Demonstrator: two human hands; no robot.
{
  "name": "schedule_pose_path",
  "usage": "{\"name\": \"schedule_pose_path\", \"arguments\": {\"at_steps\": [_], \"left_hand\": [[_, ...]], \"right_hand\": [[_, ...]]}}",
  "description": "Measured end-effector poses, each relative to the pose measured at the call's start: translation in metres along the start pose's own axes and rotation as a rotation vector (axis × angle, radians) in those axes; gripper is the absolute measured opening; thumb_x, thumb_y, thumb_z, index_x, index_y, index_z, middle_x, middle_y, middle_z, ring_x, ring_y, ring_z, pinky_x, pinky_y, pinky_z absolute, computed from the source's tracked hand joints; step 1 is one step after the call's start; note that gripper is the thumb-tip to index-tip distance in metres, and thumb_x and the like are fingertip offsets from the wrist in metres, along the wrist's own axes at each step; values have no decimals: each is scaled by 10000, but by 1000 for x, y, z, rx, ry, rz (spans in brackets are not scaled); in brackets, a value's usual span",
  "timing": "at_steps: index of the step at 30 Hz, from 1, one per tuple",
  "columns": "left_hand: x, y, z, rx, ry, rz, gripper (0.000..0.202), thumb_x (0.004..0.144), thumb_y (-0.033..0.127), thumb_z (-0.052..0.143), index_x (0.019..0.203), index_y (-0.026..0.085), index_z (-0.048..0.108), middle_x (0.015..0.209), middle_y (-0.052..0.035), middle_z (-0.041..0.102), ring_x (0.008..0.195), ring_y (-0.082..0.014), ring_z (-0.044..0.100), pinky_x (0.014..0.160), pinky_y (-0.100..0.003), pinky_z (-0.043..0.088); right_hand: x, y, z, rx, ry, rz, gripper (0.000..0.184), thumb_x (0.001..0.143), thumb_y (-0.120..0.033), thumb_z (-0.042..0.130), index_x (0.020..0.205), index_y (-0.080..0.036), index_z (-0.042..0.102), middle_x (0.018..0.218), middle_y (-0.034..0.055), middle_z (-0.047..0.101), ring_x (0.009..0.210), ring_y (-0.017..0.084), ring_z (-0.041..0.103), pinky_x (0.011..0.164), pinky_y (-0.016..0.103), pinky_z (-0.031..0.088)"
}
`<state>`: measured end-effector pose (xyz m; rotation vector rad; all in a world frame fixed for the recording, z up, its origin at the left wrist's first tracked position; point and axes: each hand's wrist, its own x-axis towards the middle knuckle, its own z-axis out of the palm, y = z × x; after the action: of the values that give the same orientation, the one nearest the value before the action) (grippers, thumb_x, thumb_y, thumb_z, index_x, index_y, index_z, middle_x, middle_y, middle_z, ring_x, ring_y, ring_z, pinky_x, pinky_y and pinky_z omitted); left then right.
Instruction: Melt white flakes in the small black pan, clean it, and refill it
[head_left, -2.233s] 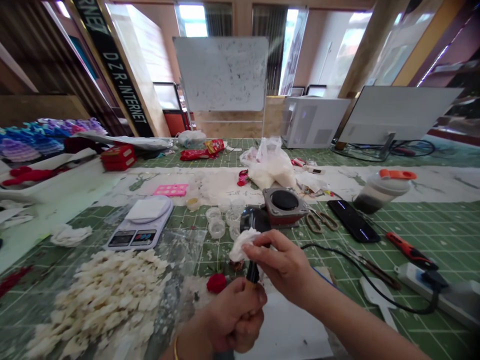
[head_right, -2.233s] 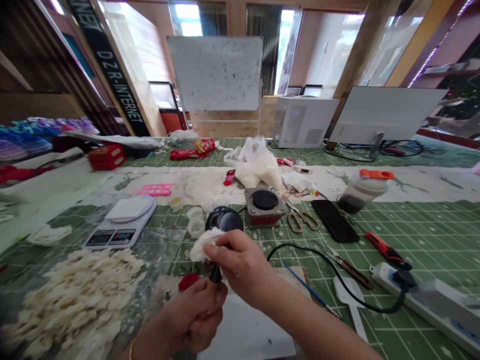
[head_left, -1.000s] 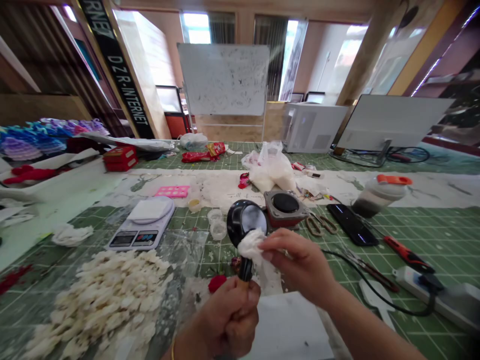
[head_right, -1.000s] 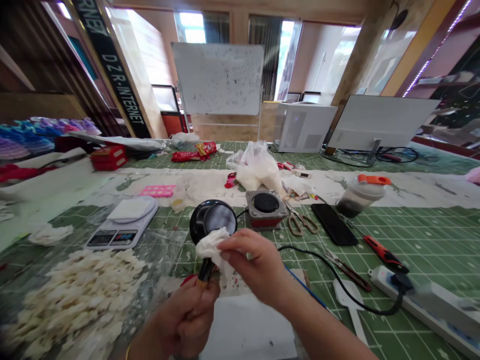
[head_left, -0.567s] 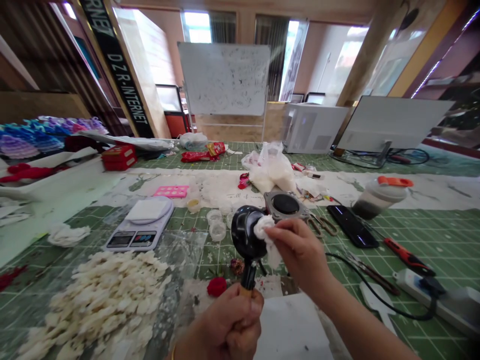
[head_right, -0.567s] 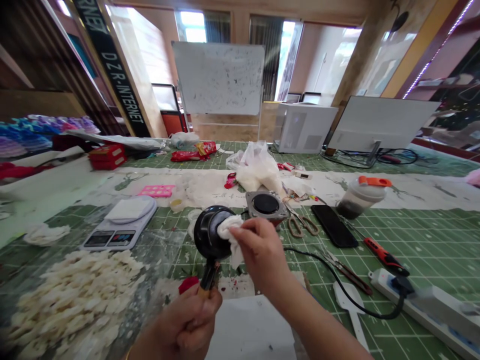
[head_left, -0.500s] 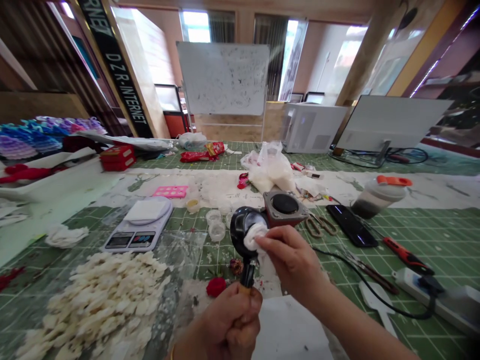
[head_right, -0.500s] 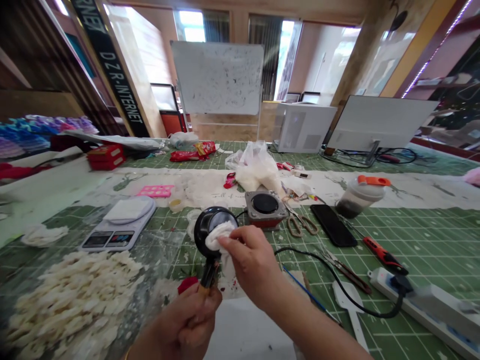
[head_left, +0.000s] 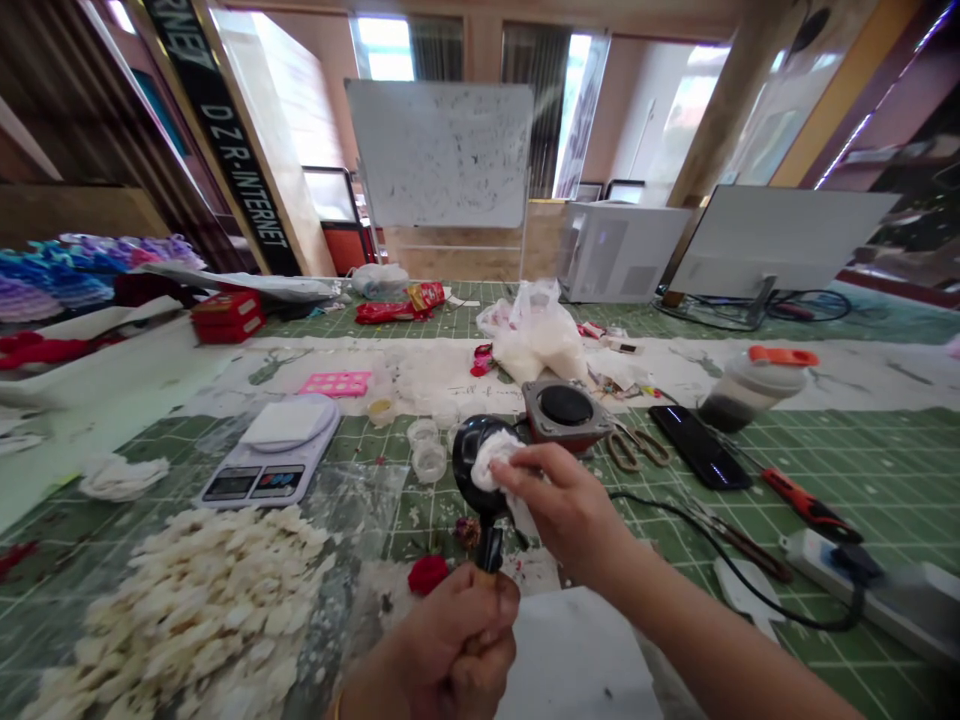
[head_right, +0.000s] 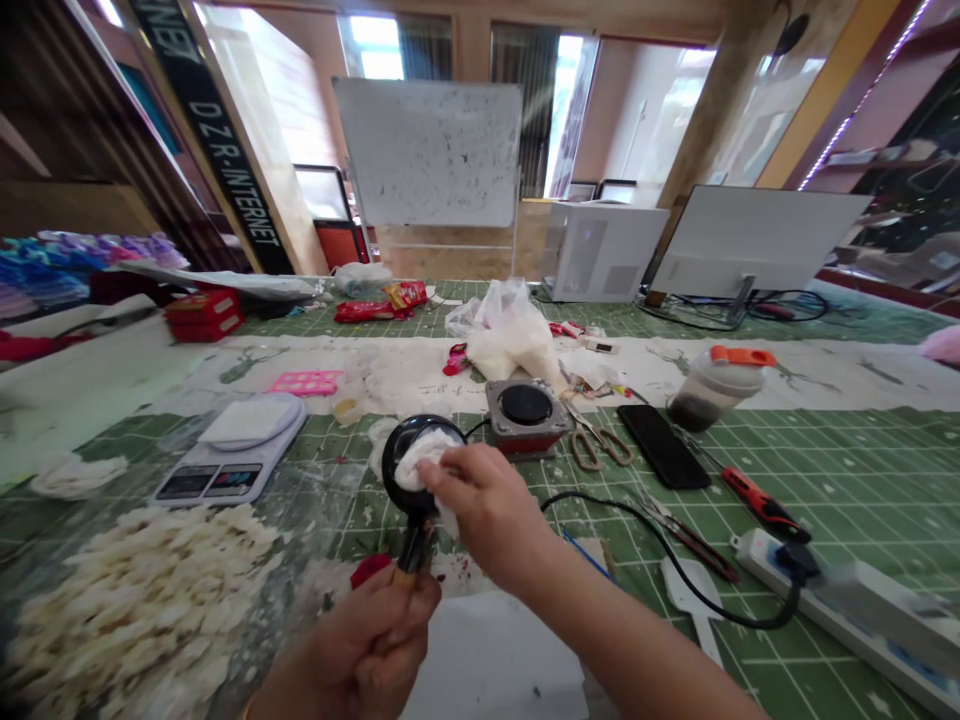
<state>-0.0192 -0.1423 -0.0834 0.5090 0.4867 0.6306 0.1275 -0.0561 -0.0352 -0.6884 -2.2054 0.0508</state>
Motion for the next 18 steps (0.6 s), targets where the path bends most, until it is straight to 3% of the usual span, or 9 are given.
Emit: {"name": "schedule_pose_path", "arguments": {"at_steps": [5, 9, 12, 18], "left_hand": [[2, -2, 5, 48, 53, 55, 346, 638, 412, 606, 537, 193, 357, 267, 100, 325, 206, -23, 180, 245, -136, 182], [3, -1, -3, 17, 57, -39, 369, 675, 413, 575, 522, 199, 316, 271, 98, 341, 200, -27, 191, 233, -138, 203], [7, 0, -5, 39, 90, -92, 352, 658, 370, 579, 506, 197, 313, 267, 94, 344, 199, -32, 201, 227, -137, 199], [10, -5, 1, 150, 166, -106, 208, 633, 295, 548, 536, 193, 395, 252, 85, 348, 194, -40, 202, 221, -136, 172]], "right_hand": [[18, 3, -2, -36, -27, 62, 323, 855, -163, 396, 1124, -206, 571, 942, 92, 562, 860, 158, 540, 737, 286, 476], [-7, -19, -2, -3, -203, -73, 330, 833, -215, 472, 1155, -231, 541, 995, 70, 579, 915, 185, 519, 806, 313, 448], [-16, -26, -4, 17, -279, -58, 338, 836, -229, 466, 1168, -221, 530, 996, 76, 585, 917, 201, 507, 821, 341, 435], [13, 6, -5, 66, -117, 170, 292, 853, -190, 398, 1048, -208, 614, 901, 71, 547, 801, 148, 542, 714, 274, 469]]}}
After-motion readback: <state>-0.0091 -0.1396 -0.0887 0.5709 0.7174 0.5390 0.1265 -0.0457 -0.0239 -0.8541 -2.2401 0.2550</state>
